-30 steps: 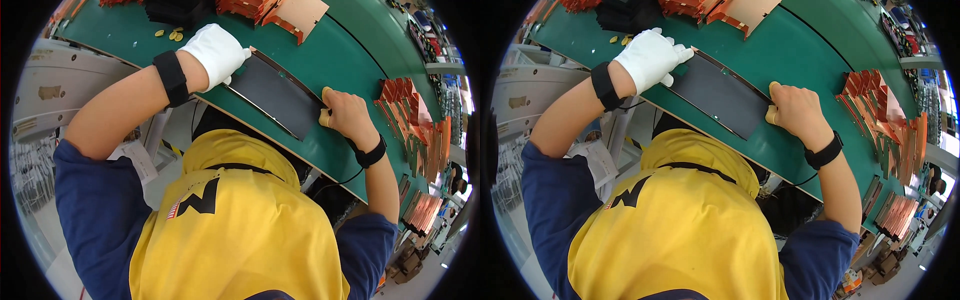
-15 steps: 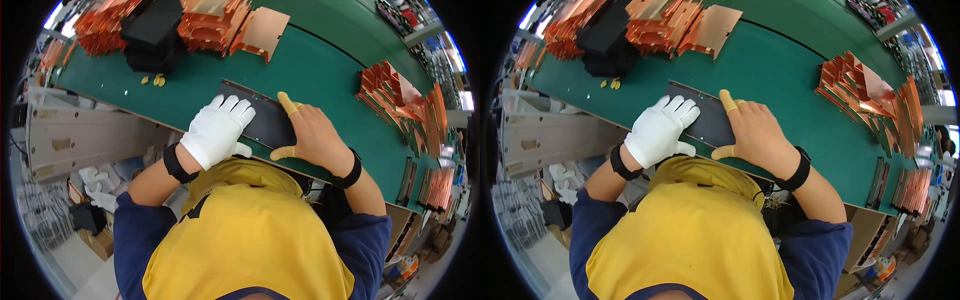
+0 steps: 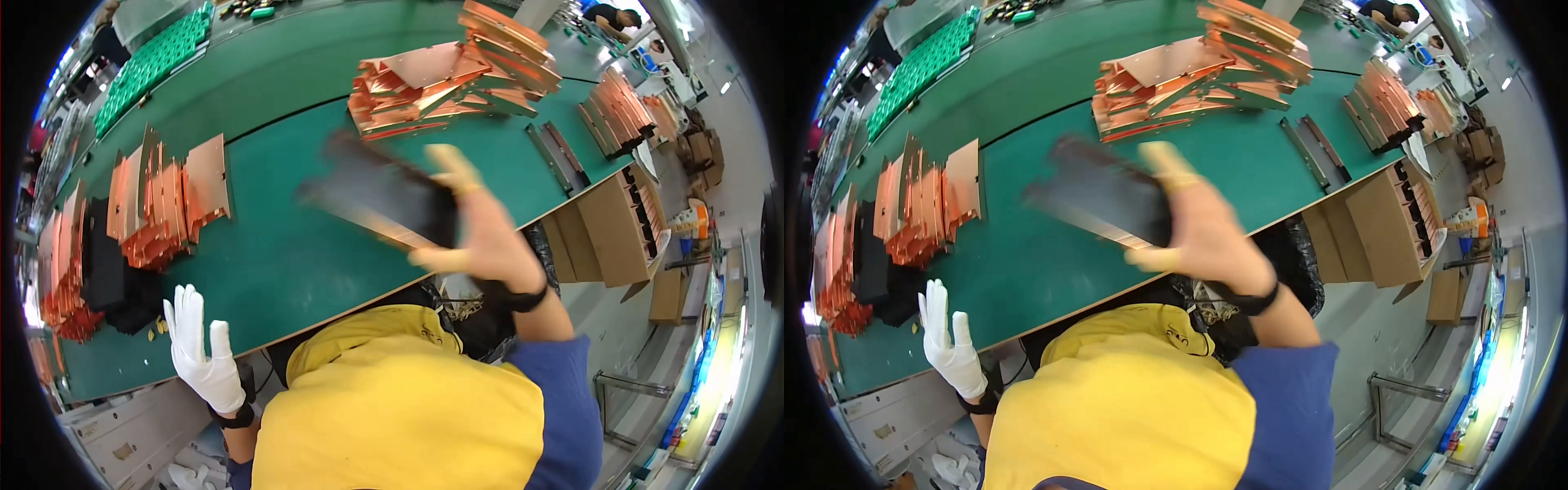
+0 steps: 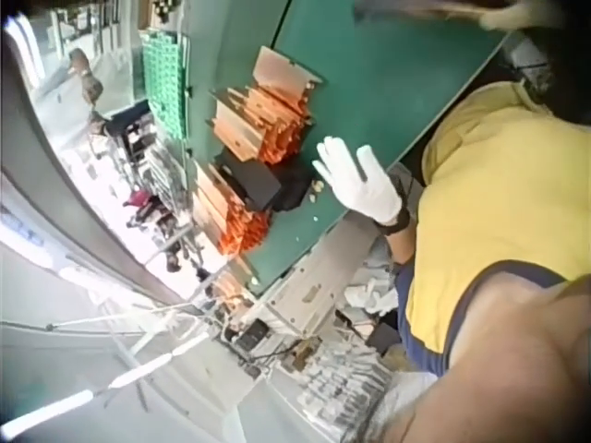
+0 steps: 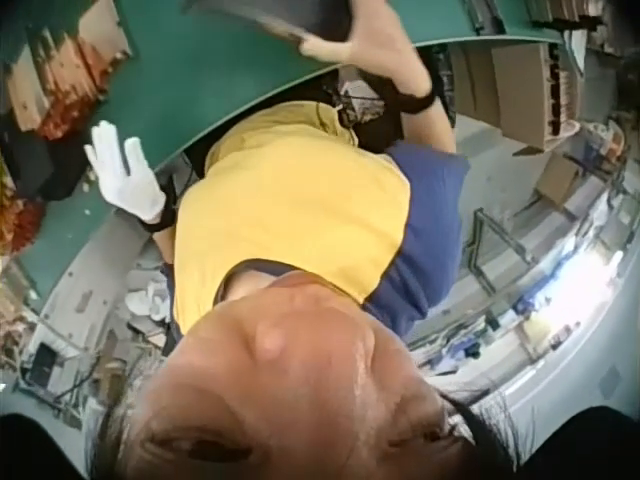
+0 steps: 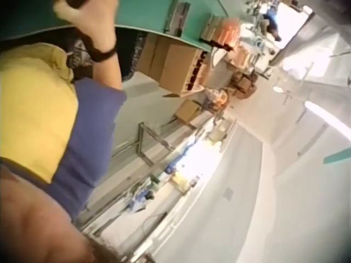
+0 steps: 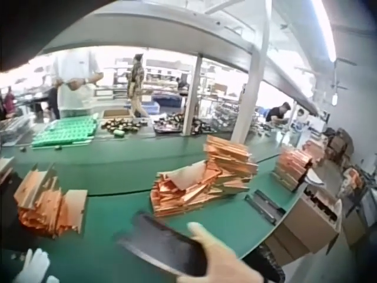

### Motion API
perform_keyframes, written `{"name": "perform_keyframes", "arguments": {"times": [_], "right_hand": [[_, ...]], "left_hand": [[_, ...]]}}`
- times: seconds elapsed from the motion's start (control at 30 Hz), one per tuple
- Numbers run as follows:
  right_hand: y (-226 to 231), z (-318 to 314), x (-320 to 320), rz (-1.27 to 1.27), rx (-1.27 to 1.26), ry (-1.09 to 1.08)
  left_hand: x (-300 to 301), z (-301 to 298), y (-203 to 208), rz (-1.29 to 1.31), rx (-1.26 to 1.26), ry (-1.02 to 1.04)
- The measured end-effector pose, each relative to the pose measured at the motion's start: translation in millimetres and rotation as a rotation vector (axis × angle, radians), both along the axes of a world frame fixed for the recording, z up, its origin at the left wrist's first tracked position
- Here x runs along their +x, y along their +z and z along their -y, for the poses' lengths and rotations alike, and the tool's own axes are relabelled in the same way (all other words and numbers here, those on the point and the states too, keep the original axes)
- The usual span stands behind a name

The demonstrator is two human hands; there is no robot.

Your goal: Applying adhesive insulation film to copper plates using a pressing tool on an industrial assembly line.

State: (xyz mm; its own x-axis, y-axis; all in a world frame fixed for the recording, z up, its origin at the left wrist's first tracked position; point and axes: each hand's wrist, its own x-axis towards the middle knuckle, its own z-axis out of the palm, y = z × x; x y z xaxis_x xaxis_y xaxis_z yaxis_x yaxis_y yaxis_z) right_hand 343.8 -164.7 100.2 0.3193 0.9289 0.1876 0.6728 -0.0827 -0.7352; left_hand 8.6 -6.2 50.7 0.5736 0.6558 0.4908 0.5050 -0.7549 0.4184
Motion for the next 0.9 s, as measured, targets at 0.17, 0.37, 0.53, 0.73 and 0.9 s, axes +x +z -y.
{"name": "perform_keyframes", "arguments": {"times": [0.17, 0.37, 0.53, 0.73, 0.9], "right_hand": [[-7.9, 79.3, 31.1, -0.898, -0.054, -0.132], [-66.6, 33.4, -3.8, -1.531, -0.023, 0.477], [-59.1, 6.9, 19.1, -1.428, -0.032, 0.255], [-47.9, 19.5, 2.9, -0.152, 0.124, -0.105], [-35.2, 46.7, 11.8, 0.079, 0.239, -0.345]], "left_hand": [[59.1, 18.5, 7.3, 0.493, -1.078, -0.200], [153.8, 13.5, 6.1, 0.921, -1.883, -0.883], [162.1, 11.8, 9.0, 0.914, -1.658, -0.733], [206.7, 22.7, 7.8, 0.801, -1.546, -0.432], [228.9, 49.9, 25.8, 0.912, -1.551, -0.629]]}}
